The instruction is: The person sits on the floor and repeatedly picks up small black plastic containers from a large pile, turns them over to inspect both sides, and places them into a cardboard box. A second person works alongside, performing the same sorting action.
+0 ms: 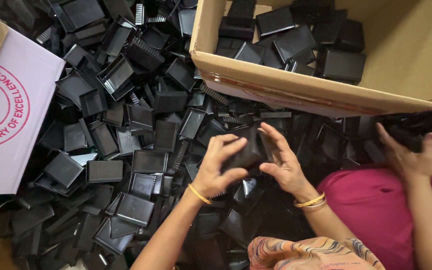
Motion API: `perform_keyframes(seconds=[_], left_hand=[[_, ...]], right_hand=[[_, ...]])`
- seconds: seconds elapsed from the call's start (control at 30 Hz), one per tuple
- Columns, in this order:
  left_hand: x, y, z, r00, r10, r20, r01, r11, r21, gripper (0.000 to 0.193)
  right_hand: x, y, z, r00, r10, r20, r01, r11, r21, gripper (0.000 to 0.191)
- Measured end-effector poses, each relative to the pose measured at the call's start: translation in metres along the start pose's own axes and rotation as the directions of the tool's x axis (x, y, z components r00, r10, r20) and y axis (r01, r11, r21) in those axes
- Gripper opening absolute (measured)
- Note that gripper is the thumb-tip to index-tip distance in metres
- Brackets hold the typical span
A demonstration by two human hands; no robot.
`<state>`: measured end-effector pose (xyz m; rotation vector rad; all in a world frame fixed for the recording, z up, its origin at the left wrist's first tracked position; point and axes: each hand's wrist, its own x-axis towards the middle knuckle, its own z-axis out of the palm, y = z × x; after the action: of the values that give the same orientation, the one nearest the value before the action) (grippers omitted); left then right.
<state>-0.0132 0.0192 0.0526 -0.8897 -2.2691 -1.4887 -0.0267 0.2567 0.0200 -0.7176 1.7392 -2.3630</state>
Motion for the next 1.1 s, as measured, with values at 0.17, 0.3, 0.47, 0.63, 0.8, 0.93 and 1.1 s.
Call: perform_keyframes(seconds=[0.17, 0.3, 0.47, 0.63, 0.8, 0.93, 1.1], left_hand=[[0.007, 0.006, -0.001, 0.999, 0.034, 0.020, -0.036, 0.990, 0.134, 0.068], [0.011, 0.012, 0.000, 0.997, 0.065, 0.034, -0.067, 0.994, 0.087, 0.078], [0.010, 0.018, 0.006, 0.945, 0.229, -0.234, -0.180, 0.960, 0.214, 0.048], [0.007, 0.019, -0.009, 0.979, -0.093, -0.180, 0.087, 0.995, -0.041, 0.040], [0.015, -0.001, -0.028, 0.947, 0.014, -0.321, 0.010, 0.997, 0.072, 0.038], [0.013, -0.038, -0.028, 0.897, -0.165, -0.411, 0.229, 0.967, 0.110, 0.017], [-0.005, -0.091, -0.016, 0.872, -0.337, -0.356, 0.384, 0.921, 0.067, 0.013]], right_hand=[[0.000, -0.004, 0.001, 0.999, -0.047, 0.012, 0.048, 0.993, -0.103, 0.093], [0.004, -0.006, 0.010, 0.994, 0.019, -0.108, -0.001, 0.986, 0.164, 0.085], [0.011, -0.017, 0.019, 0.918, 0.325, -0.228, -0.160, 0.828, 0.537, 0.077], [0.014, -0.053, 0.025, 0.983, -0.108, -0.152, 0.028, 0.891, -0.453, 0.038], [0.042, -0.121, 0.006, 0.764, -0.644, 0.036, 0.250, 0.244, -0.937, 0.025], [0.066, -0.132, -0.004, 0.700, -0.713, 0.035, 0.163, 0.112, -0.980, 0.030], [0.074, -0.008, 0.029, 0.890, -0.227, 0.396, 0.443, 0.218, -0.869, 0.065]])
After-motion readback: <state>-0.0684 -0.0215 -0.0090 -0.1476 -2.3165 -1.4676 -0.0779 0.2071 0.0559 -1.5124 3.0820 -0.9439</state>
